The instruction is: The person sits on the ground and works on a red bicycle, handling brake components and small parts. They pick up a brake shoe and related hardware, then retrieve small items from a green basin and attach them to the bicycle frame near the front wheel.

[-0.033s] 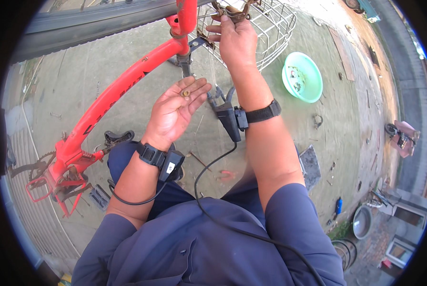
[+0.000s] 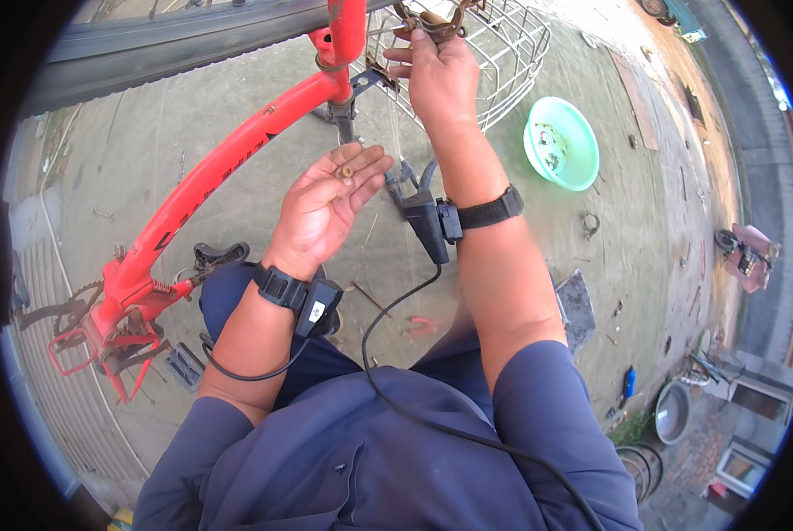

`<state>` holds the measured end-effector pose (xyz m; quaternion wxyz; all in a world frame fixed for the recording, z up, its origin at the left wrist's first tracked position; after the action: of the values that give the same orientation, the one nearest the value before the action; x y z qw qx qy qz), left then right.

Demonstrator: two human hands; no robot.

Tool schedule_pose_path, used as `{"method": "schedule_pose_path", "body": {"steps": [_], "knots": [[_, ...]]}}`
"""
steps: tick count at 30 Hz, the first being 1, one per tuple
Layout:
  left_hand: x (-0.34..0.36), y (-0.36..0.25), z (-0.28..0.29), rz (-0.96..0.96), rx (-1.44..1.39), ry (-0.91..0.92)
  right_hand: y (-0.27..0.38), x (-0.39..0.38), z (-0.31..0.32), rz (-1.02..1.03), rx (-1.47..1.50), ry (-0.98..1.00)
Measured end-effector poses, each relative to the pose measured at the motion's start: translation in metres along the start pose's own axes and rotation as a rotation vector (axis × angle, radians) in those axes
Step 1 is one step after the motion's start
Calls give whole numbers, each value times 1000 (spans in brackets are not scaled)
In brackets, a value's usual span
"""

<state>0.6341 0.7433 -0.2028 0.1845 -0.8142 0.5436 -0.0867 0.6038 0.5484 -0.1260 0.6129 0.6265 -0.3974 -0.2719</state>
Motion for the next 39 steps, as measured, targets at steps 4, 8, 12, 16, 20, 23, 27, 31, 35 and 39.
{"method": "schedule_pose_path", "body": {"steps": [4, 8, 12, 16, 20, 23, 27, 31, 35, 39], "knots": [[1, -1, 1, -10, 47, 27, 5, -1, 3, -10, -16, 24], [0, -1, 1, -12, 65, 39, 11, -2, 6, -22, -33, 30], [-1, -1, 0, -5, 114, 30, 14, -2, 9, -23, -74, 49], [0, -3, 3, -2, 193, 40, 16, -1, 10, -55, -145, 79], [1, -3, 3, -10, 260, 65, 11, -7, 10, -100, -183, 110], [0, -3, 2, -26, 328, 56, 8, -9, 10, -107, -189, 92], [-1, -4, 0, -40, 375, 39, 6, -9, 10, -113, -191, 82], [-1, -5, 0, -43, 369, 36, 6, -11, 9, -100, -207, 95], [1, -6, 1, -38, 330, 46, 4, -10, 7, -126, -203, 76], [1, -10, 0, -30, 217, 79, 4, -10, 7, -127, -179, 46]]}}
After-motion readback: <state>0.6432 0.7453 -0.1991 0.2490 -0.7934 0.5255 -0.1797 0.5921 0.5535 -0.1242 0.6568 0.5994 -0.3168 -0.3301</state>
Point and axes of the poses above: each hand's wrist, its own x-axis towards the middle knuckle, its own z-axis out of the back of the hand, y = z × x, the point moved 3 cm from there along x, towards the middle knuckle, and after that the axes turned 6 degrees about -z, right-handed, at the moved point
